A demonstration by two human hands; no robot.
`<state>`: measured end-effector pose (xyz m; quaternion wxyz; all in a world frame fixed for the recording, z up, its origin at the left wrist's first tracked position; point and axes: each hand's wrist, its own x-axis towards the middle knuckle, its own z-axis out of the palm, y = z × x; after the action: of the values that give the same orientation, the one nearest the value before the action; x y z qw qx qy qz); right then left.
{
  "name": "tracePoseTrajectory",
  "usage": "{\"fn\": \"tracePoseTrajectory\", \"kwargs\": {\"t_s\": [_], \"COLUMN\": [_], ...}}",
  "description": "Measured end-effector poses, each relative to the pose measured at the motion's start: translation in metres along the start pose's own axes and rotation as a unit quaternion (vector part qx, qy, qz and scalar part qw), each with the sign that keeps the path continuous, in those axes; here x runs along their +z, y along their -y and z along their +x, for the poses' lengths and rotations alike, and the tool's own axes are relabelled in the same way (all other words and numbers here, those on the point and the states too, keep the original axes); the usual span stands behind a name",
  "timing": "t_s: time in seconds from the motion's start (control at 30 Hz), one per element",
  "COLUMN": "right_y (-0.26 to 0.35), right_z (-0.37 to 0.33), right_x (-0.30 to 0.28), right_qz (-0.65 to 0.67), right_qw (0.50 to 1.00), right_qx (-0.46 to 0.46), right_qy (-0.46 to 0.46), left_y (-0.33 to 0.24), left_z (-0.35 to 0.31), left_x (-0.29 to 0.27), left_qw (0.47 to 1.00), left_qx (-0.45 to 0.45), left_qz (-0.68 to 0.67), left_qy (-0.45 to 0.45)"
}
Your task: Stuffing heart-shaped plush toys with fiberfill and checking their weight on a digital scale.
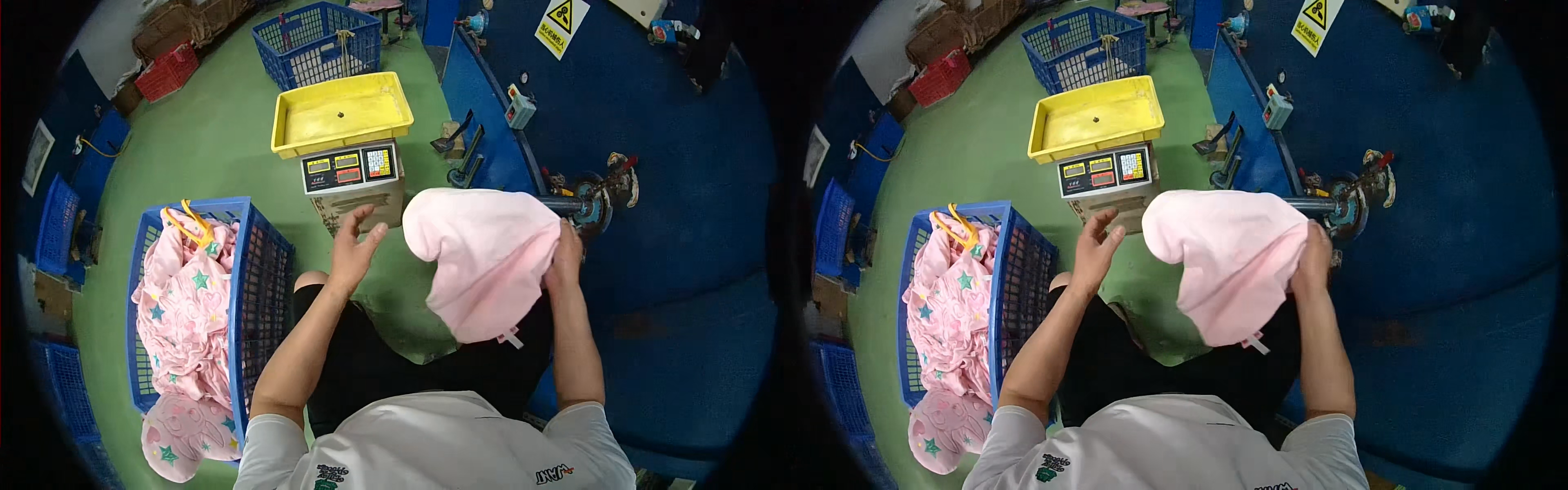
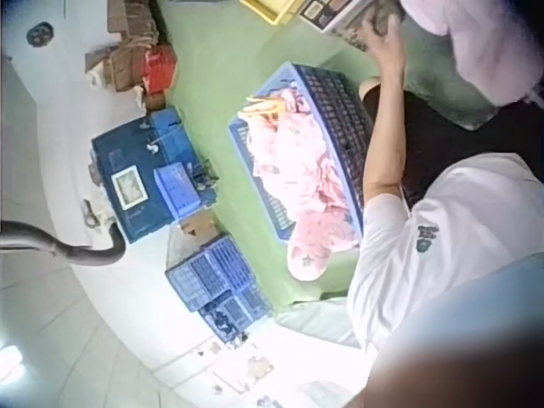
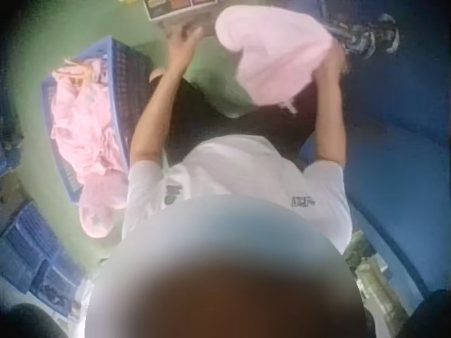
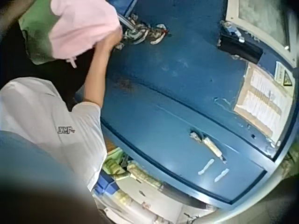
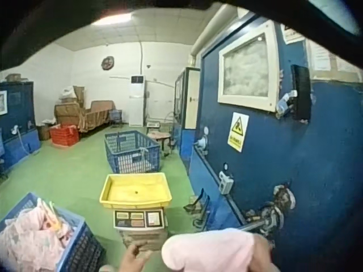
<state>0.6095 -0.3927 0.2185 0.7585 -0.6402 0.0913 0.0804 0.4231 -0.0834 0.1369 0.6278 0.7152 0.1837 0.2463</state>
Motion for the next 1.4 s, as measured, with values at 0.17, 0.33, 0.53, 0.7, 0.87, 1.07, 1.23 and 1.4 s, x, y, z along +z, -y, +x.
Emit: {"fn": "tracePoseTrajectory", "kwargs": {"t_s": [0.17, 0.33, 0.53, 0.7, 0.87, 1.07, 1.23, 1.4], "right_y": [0.004, 0.012, -0.007, -0.007, -0.028, -0.043, 0.038, 0.021], "right_z": [0.014, -0.011, 0.000, -0.017, -0.030, 0.007, -0.047, 0.061], "right_x": [-0.028, 0.067, 0.144, 0.131, -0.002, -0.070, 0.044, 0.125], "right_qz": [-0.355, -0.472, -0.506, -0.334, -0.396, -0.638, -0.582, -0.604], "right_qw": [0.909, 0.709, 0.675, 0.760, 0.732, 0.542, 0.696, 0.678], "right_qx": [-0.218, -0.498, -0.425, -0.460, -0.504, -0.505, -0.195, -0.416], "right_qy": [0.013, 0.164, 0.328, 0.314, 0.231, 0.210, 0.374, 0.047], "left_y": [0.025, 0.031, 0.012, -0.025, 0.001, -0.008, -0.010, -0.008], "left_z": [-0.014, 0.000, 0.012, 0.004, -0.047, -0.017, 0.015, 0.002], "left_x": [0.018, 0.045, 0.024, 0.018, 0.028, 0.040, 0.038, 0.040], "left_qw": [0.983, 0.982, 0.990, 0.995, 0.981, 0.819, 0.912, 0.945], "left_qx": [-0.050, -0.079, -0.084, 0.092, 0.070, -0.321, -0.148, -0.086], "left_qz": [-0.141, -0.066, -0.055, 0.034, 0.108, -0.471, -0.382, -0.316], "left_qy": [0.105, 0.157, 0.095, 0.027, -0.146, -0.060, 0.007, -0.011]}}
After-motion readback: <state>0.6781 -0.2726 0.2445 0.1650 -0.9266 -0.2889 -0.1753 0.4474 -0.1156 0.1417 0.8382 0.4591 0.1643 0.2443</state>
